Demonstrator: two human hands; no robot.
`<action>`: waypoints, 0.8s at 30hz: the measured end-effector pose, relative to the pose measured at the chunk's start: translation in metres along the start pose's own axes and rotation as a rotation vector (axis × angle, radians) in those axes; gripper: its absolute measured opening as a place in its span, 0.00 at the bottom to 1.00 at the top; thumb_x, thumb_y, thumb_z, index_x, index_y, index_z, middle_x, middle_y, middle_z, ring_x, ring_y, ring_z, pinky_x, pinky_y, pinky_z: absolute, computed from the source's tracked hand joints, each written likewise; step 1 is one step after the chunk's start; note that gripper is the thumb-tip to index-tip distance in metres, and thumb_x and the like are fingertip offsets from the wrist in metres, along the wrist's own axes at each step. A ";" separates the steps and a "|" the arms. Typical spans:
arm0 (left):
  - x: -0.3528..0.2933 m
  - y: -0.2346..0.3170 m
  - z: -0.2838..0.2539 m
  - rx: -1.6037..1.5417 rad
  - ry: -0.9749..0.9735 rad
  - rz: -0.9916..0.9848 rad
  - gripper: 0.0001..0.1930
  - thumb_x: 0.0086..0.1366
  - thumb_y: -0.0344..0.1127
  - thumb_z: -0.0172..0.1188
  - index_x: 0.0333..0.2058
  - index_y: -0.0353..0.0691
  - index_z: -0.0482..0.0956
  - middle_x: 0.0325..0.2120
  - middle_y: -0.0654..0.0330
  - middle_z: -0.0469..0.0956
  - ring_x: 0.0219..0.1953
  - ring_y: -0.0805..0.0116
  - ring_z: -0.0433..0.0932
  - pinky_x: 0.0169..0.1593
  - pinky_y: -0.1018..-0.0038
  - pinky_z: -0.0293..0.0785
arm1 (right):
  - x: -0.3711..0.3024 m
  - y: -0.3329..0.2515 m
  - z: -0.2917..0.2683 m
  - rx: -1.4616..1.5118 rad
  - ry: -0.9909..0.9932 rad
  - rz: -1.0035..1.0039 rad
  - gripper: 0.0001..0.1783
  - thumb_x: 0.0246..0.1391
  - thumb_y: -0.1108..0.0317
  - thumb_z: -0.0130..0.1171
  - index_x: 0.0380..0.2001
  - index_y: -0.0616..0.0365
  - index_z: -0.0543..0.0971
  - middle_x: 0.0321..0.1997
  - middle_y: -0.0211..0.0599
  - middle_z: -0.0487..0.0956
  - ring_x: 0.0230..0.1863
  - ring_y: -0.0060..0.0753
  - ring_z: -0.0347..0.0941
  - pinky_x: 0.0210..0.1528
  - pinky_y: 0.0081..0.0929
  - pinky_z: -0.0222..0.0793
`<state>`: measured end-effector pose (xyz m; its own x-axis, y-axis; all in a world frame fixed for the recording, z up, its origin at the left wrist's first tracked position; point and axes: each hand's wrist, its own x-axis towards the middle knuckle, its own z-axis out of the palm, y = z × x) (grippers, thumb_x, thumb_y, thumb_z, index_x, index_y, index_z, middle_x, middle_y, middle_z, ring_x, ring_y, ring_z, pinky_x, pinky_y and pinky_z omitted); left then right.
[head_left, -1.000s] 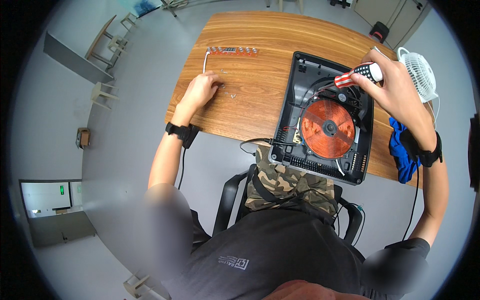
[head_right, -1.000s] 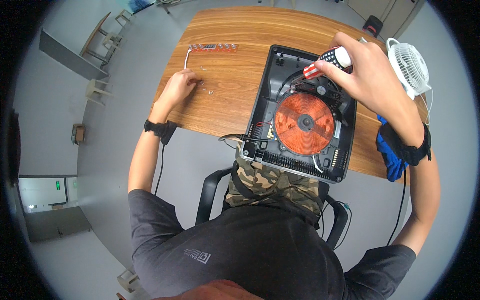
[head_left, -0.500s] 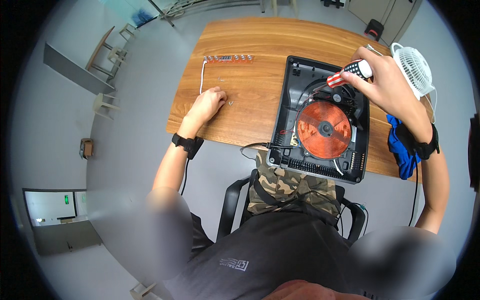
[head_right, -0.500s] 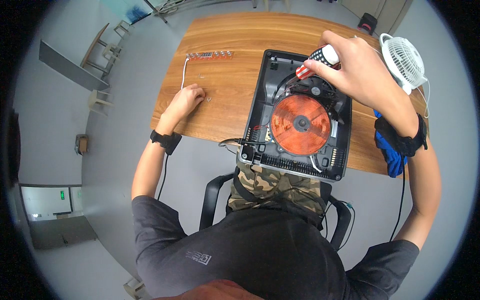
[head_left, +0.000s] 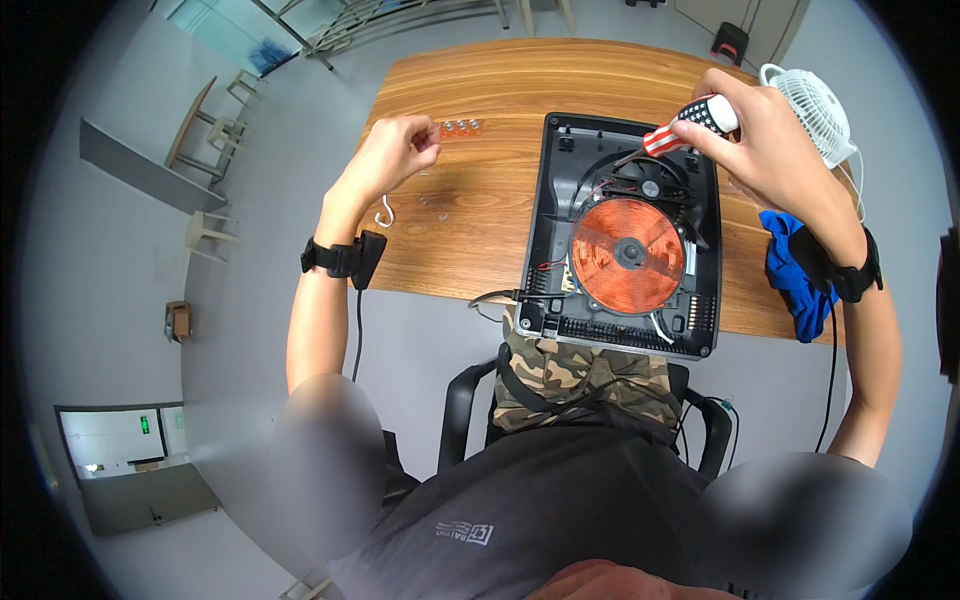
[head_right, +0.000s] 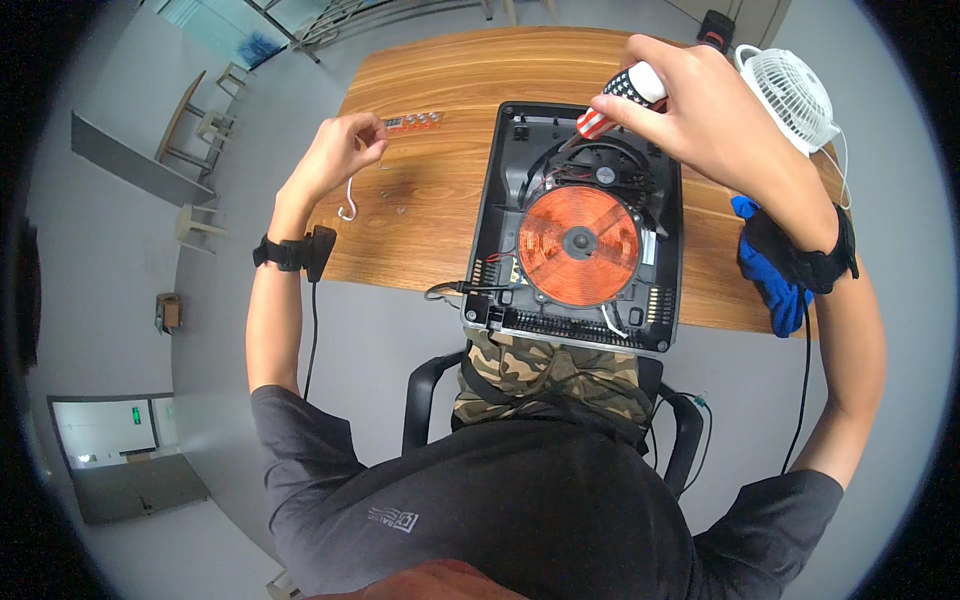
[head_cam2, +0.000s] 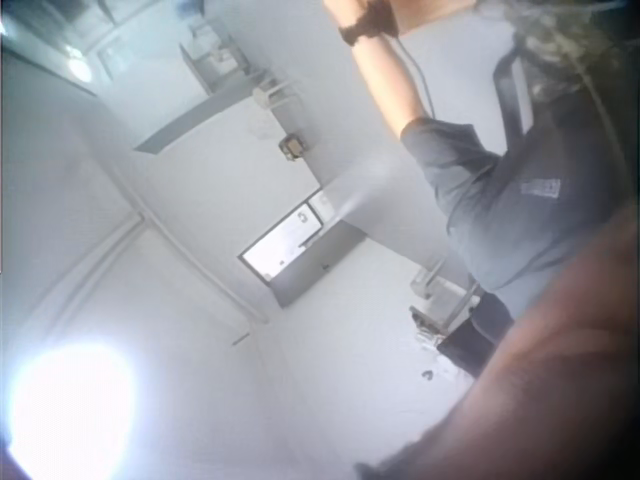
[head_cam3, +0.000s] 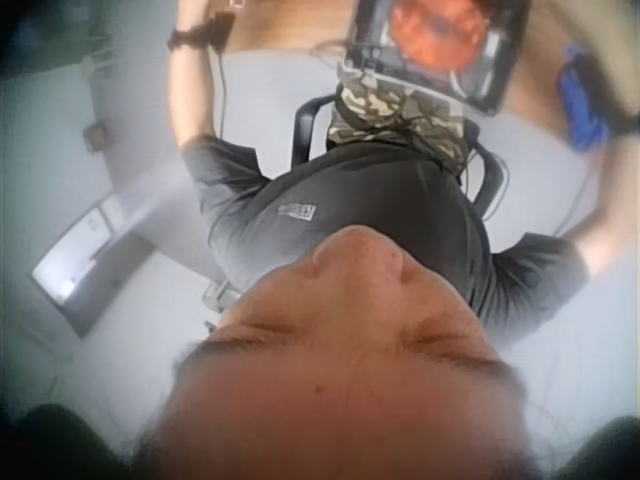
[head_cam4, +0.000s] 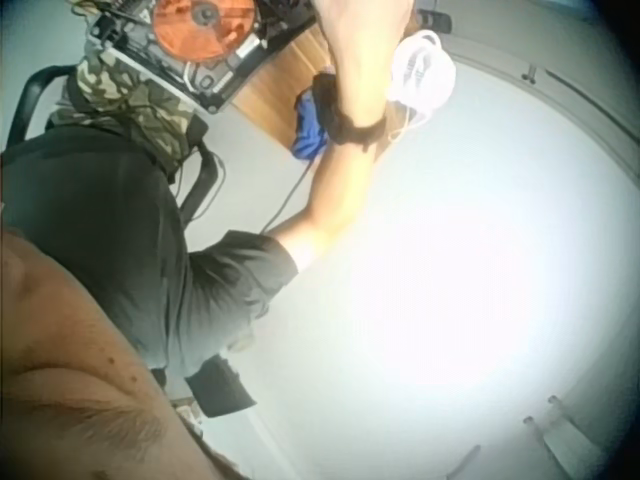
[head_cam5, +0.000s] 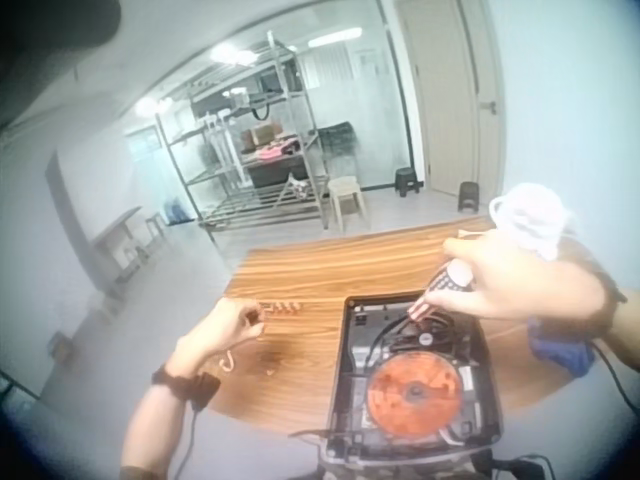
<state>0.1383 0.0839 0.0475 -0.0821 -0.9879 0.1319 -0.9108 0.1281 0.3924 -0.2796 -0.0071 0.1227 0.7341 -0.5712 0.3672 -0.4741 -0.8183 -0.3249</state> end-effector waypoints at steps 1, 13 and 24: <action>0.004 0.010 -0.003 0.000 -0.025 -0.015 0.06 0.64 0.30 0.66 0.36 0.32 0.82 0.28 0.55 0.84 0.31 0.66 0.83 0.40 0.70 0.80 | -0.002 0.001 -0.002 -0.004 0.005 -0.001 0.21 0.62 0.55 0.67 0.36 0.65 0.78 0.22 0.44 0.79 0.22 0.38 0.76 0.28 0.32 0.70; 0.024 0.019 -0.003 0.037 -0.072 0.007 0.08 0.65 0.28 0.67 0.42 0.33 0.86 0.35 0.53 0.88 0.37 0.64 0.88 0.45 0.70 0.84 | -0.027 0.031 -0.017 -0.049 0.028 0.072 0.22 0.61 0.53 0.68 0.35 0.65 0.77 0.23 0.46 0.80 0.23 0.42 0.77 0.27 0.34 0.70; 0.008 0.009 -0.009 0.098 -0.026 0.035 0.07 0.64 0.26 0.67 0.40 0.34 0.86 0.35 0.52 0.87 0.38 0.62 0.87 0.44 0.69 0.84 | -0.021 0.033 -0.018 -0.074 0.010 0.097 0.24 0.62 0.51 0.66 0.34 0.66 0.77 0.21 0.49 0.78 0.22 0.45 0.76 0.27 0.35 0.69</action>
<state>0.1331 0.0778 0.0601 -0.1238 -0.9850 0.1200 -0.9423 0.1546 0.2968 -0.3194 -0.0236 0.1204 0.6785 -0.6479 0.3461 -0.5774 -0.7617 -0.2940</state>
